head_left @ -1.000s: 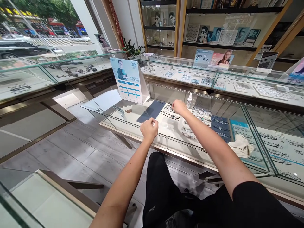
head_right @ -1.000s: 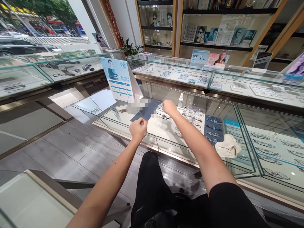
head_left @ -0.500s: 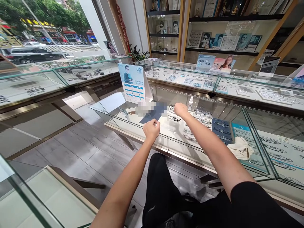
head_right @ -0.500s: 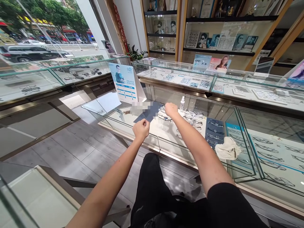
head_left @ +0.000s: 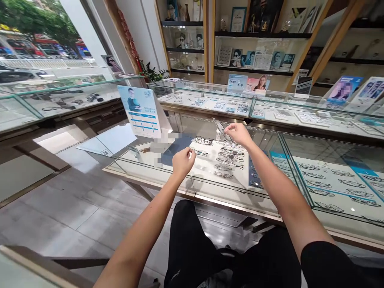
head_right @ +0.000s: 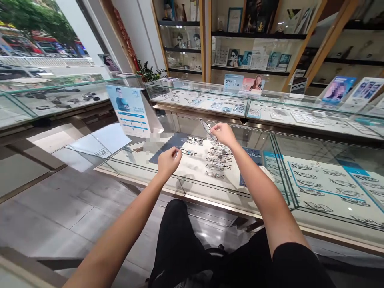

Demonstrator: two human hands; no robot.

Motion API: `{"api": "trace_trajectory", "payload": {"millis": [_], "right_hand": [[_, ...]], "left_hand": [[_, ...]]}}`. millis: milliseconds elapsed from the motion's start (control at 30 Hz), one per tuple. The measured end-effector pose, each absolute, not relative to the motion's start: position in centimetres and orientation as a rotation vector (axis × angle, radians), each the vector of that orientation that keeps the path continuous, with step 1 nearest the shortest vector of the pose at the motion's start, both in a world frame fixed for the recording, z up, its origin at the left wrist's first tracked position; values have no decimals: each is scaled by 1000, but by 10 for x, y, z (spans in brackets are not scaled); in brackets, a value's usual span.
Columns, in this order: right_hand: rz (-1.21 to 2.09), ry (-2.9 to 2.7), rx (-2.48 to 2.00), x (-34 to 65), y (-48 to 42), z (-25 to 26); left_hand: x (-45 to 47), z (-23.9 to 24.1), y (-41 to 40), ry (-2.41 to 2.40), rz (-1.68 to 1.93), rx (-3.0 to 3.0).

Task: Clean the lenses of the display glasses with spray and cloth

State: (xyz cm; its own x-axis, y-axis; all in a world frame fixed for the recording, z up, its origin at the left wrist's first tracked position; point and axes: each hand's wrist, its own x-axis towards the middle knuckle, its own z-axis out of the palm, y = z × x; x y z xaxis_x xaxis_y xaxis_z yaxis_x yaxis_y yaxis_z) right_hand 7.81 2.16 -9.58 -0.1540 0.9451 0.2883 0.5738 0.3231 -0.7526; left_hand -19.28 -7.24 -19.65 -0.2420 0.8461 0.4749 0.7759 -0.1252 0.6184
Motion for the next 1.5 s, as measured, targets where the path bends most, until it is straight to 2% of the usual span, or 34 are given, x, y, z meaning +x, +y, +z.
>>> {"api": "trace_trajectory", "payload": {"millis": [100,200,333,433,700,1033,1500], "right_hand": [[632,-1743,-1263,111,15,-108],[463,-1692,-1172,135,6,-123],[134,-1758,-1193,157,-2,-141],[-18,-1860,-1255,167,0,-148],[-155,-2085,-1262,169,3,-154],[91,-1395,-1156,173,3,-161],[378,-1410,-1137,166,3,-167]], "left_hand": [[-140,-169,-49,1527,1293,1771],[-89,-147,-16,1071,994,1404],[-42,-131,29,782,587,999],[-26,-128,52,667,474,877],[-30,-137,73,619,499,895],[-19,-151,59,574,884,1374],[-15,-156,62,624,1043,1572]]}}
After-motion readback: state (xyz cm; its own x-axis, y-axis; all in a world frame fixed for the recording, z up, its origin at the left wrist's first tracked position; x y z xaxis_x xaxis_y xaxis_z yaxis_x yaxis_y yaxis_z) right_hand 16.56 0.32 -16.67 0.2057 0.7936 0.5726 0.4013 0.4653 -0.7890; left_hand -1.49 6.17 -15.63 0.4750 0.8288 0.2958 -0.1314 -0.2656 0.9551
